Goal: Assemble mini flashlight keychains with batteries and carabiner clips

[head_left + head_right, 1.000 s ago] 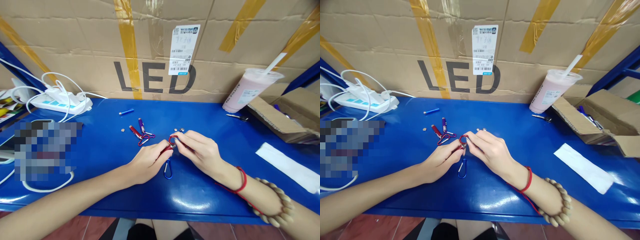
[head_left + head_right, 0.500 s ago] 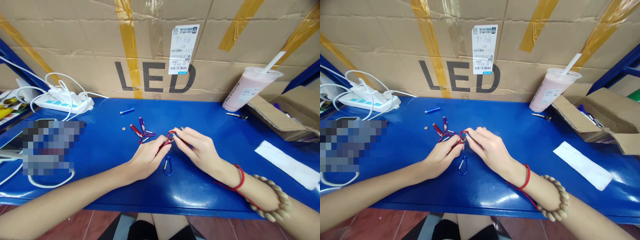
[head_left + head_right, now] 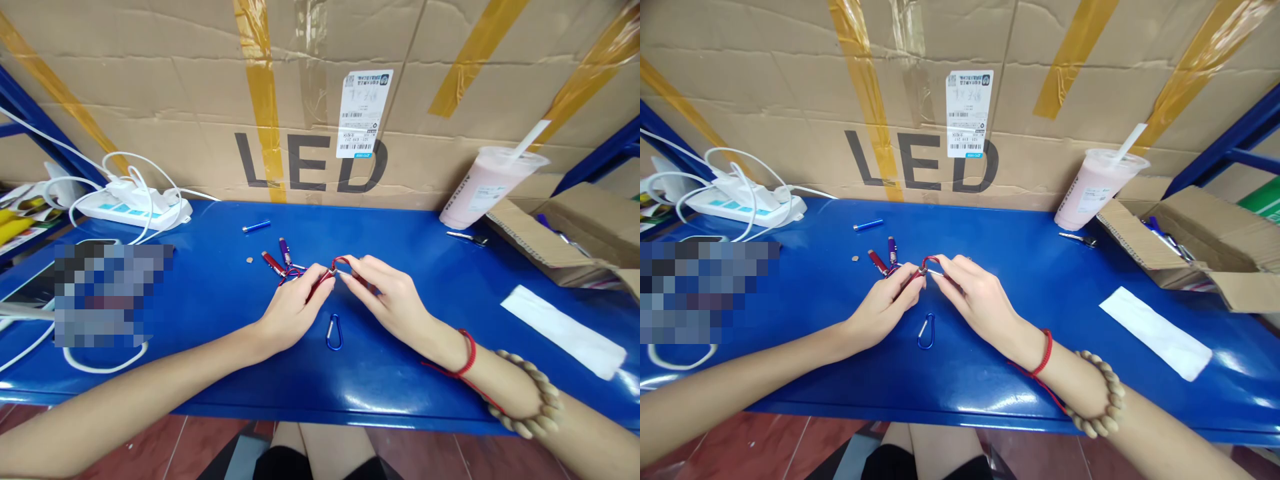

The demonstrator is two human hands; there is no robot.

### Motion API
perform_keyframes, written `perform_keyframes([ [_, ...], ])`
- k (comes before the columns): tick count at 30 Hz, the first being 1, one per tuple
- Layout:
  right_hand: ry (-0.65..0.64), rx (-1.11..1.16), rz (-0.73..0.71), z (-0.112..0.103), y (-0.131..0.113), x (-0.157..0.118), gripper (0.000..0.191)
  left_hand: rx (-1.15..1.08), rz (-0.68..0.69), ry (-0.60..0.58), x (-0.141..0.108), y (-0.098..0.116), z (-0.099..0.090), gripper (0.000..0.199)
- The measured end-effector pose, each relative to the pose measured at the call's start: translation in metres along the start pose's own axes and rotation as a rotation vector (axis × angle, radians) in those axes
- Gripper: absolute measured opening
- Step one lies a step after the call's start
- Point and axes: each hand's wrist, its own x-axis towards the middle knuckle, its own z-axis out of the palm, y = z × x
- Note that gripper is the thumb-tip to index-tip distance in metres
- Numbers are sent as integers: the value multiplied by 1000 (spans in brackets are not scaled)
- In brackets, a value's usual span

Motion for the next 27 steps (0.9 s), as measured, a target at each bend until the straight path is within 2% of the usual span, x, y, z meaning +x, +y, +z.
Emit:
perform_keyframes([
  [5,-46,22,42,2,1,0,36,37,36,-3,1,-2,0,19],
  [10,-87,78,26,-1,-3,-2,44,27,109,-32,2,-4,0,21],
  [16,-119,50,6,-2,-1,-3,32,42,94,-27,2,-6,0,23],
  [27,-104,100,61,-1,-2,0,20,34,94,-18,0,-5,0,20],
])
